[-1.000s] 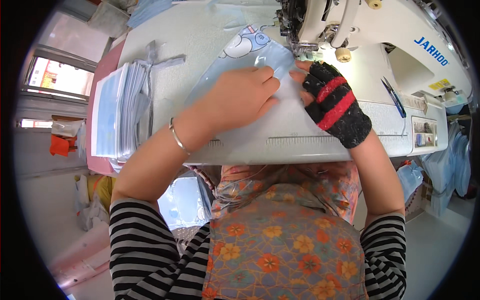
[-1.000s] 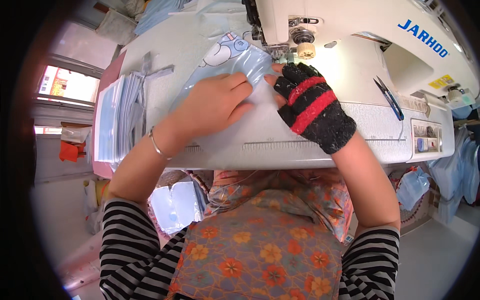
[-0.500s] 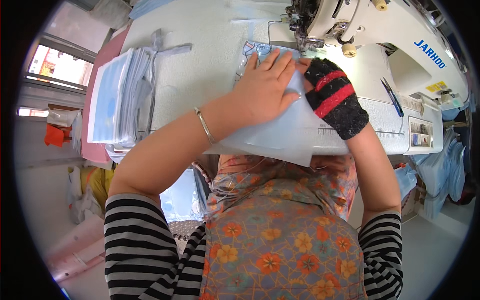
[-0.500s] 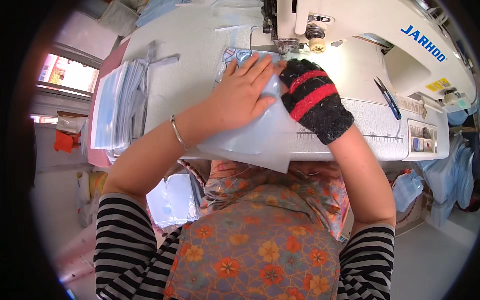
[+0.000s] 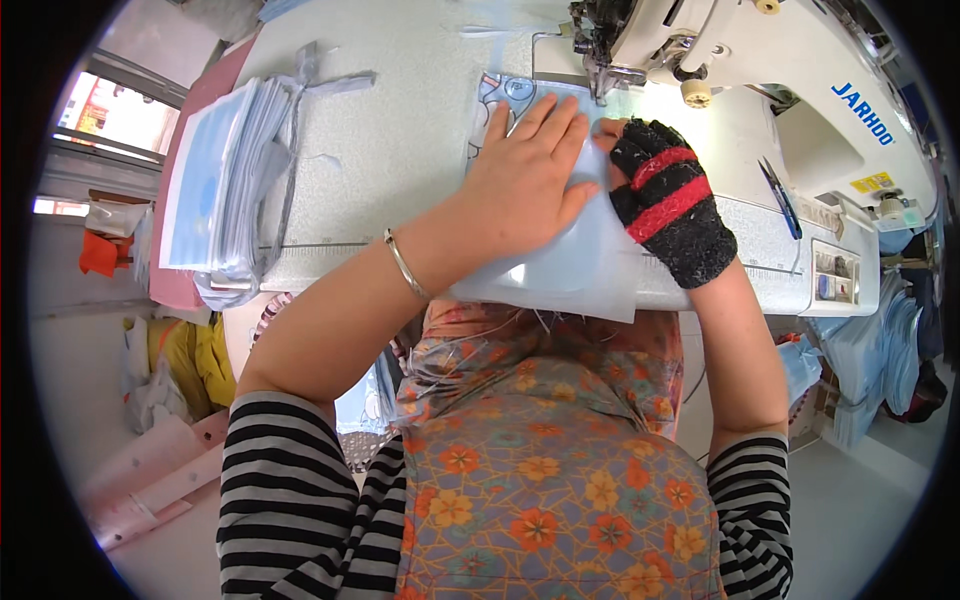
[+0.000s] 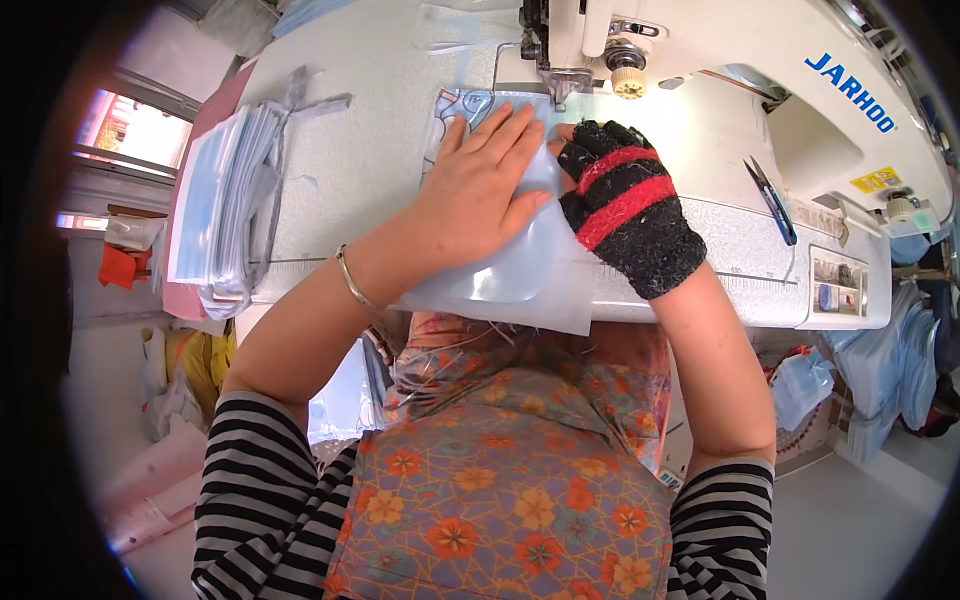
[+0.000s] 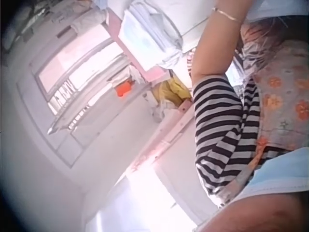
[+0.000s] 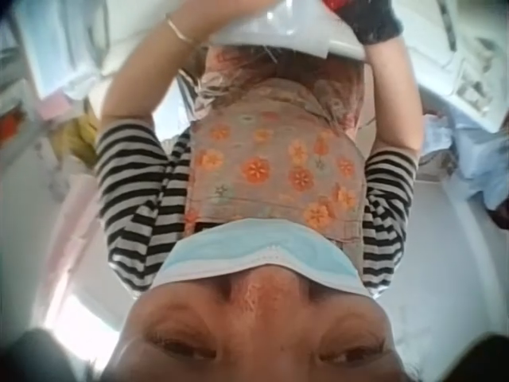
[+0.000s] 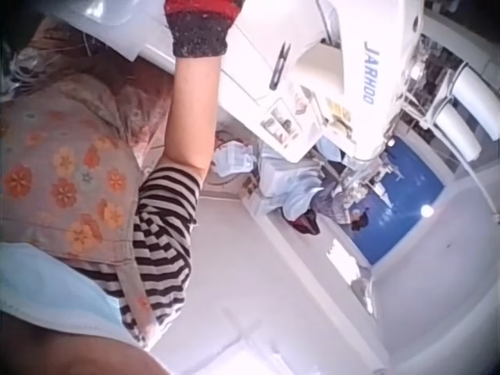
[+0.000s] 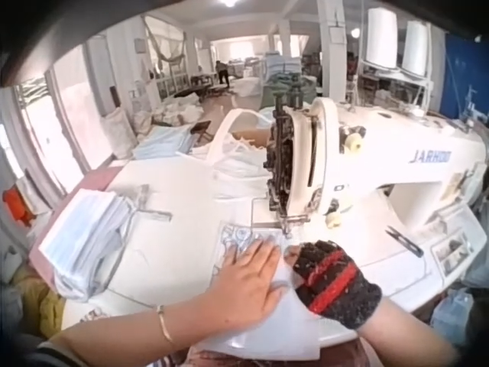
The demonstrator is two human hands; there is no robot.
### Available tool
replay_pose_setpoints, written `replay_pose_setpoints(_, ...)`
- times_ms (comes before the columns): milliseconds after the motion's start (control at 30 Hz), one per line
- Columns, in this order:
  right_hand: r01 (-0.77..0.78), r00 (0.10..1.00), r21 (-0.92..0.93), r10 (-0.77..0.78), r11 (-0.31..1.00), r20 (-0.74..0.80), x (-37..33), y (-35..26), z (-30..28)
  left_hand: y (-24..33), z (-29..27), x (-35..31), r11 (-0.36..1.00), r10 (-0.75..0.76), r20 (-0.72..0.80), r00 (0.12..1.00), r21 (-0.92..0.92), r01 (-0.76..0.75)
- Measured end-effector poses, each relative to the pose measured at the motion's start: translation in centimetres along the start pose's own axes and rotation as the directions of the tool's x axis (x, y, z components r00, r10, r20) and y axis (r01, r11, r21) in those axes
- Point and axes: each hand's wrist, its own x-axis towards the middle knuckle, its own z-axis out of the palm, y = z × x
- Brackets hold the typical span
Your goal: Sewing light blue fabric components using an industrial sewing machine.
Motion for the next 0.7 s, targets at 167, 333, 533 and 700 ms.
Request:
replay_pose_setpoints(167,0.013,0.999,-0.030,-0.014,0.999,-0.029,-0.1,-0.1,-0.3,0.1,-0.4,-0.3,0.998,0.052,0.037,0.998,-0.026,-0.051)
replay_pose_setpoints(333,0.008,0.999,-0.033,-0.009,0.999,-0.039,-0.3,-0.3,-0.2,0.0,-1.0,-0.4,0.997,0.073,0.043,0.996,-0.043,-0.072)
replay_pose_setpoints(533,0.007,0.999,-0.047,-0.008,0.999,-0.038,-0.4,-0.6,-0.2,-0.7,-1.5,0.2,0.994,0.099,0.115,0.988,-0.063,-0.093)
replay_pose_setpoints(700,0.008,0.999,-0.060,-0.010,0.998,-0.035,-0.4,-0.5,-0.1,-1.4,-1.3,0.8,0.971,0.209,-0.028,0.978,-0.117,-0.210)
